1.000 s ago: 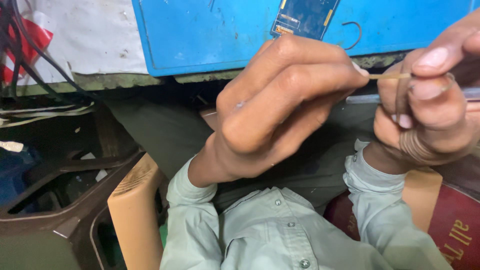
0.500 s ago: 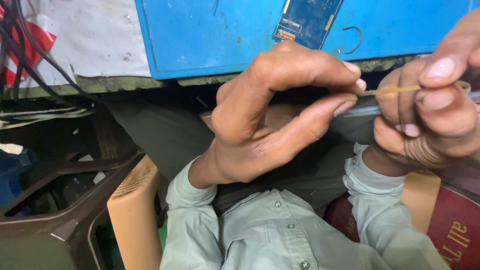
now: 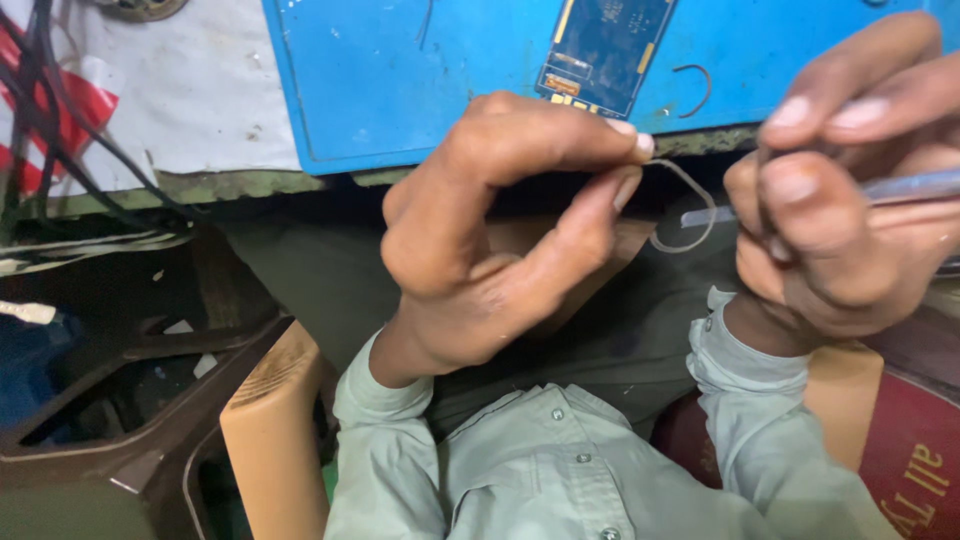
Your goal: The person sits at a repair bench and cleans a disassembled mobile phone motherboard. They scrub the board with a toothbrush, apply liquid from a bottle onto the board, and use a small precision knife to scrape the board's surface and connectors.
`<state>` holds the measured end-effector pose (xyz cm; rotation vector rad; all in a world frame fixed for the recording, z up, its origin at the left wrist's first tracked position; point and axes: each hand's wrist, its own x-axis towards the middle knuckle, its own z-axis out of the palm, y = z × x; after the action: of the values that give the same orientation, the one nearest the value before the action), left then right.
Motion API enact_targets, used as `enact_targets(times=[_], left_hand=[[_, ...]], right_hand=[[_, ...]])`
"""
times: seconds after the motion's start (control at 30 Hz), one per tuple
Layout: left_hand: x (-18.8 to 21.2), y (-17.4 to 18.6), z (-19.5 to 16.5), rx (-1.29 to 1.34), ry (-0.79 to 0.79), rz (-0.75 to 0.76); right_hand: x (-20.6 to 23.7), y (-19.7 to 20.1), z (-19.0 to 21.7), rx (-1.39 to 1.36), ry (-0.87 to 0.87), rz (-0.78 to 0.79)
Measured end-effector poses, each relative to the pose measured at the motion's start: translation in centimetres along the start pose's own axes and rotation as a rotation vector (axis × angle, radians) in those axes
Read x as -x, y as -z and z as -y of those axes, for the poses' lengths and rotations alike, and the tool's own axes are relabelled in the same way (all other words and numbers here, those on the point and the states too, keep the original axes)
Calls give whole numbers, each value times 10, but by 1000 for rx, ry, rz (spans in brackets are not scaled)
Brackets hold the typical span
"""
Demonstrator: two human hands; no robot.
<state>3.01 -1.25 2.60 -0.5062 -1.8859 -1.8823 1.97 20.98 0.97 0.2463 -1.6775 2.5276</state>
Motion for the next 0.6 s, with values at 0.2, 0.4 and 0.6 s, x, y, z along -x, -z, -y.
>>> enact_targets(times=[0.2,0.4,0.6], left_hand=[[-12,7,9,-377,-428,24],[-16,11,20,-485,-745,26],[-18,4,27,-498,-830,-43]], right_hand=[[-7,-7,1,320,81,263],[-14,-10,3,-15,-80,268],[-13,-1,2,12,-77,296]])
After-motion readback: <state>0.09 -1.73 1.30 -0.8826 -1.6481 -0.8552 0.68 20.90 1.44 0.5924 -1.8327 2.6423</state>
